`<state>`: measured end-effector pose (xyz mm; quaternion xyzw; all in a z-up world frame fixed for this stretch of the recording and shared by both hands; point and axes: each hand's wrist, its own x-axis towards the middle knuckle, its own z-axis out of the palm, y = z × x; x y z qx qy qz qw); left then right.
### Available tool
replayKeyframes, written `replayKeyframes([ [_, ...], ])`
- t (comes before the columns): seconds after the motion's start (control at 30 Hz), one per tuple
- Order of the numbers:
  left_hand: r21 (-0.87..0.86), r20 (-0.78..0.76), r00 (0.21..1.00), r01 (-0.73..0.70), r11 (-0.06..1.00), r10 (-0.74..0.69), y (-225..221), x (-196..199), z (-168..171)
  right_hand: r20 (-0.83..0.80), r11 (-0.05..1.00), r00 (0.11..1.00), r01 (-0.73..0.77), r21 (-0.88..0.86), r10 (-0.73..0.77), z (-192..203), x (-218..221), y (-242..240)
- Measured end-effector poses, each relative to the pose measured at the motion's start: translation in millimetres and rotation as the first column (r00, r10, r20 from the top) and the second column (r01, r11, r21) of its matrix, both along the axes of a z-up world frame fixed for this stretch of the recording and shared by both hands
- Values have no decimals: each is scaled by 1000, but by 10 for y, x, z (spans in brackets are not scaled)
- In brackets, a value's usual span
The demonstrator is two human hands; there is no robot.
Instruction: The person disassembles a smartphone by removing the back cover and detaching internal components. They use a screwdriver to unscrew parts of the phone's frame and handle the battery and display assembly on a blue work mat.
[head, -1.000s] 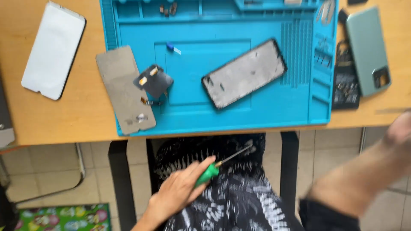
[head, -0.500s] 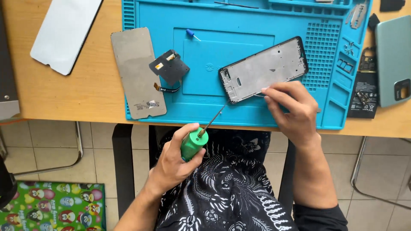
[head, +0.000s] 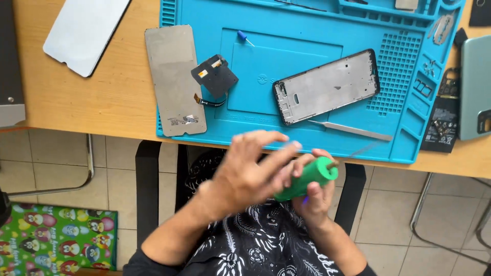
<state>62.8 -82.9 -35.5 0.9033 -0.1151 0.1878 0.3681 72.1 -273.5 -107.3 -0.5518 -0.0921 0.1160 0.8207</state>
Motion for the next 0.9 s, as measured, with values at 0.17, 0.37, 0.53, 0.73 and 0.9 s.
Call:
replayKeyframes([
  [0.17,328,136,983,-160,931,121,201,230,-322,-58,961,992,-96,259,115,86,244,-230],
  [0.37,328,221,971,-158,931,87,205,350,-397,-66,986,997,-25,164,36,151,554,-437],
  [0.53,91,-7,999,-32,995,32,436,130,-134,-155,960,982,142,239,-107,293,703,-447],
  [0.73,389,101,986,-163,907,133,348,104,-142,-251,947,965,146,286,-73,284,814,-454],
  [0.9,524,137,973,-230,820,186,387,108,-109,-313,943,945,183,277,-91,345,836,-410],
])
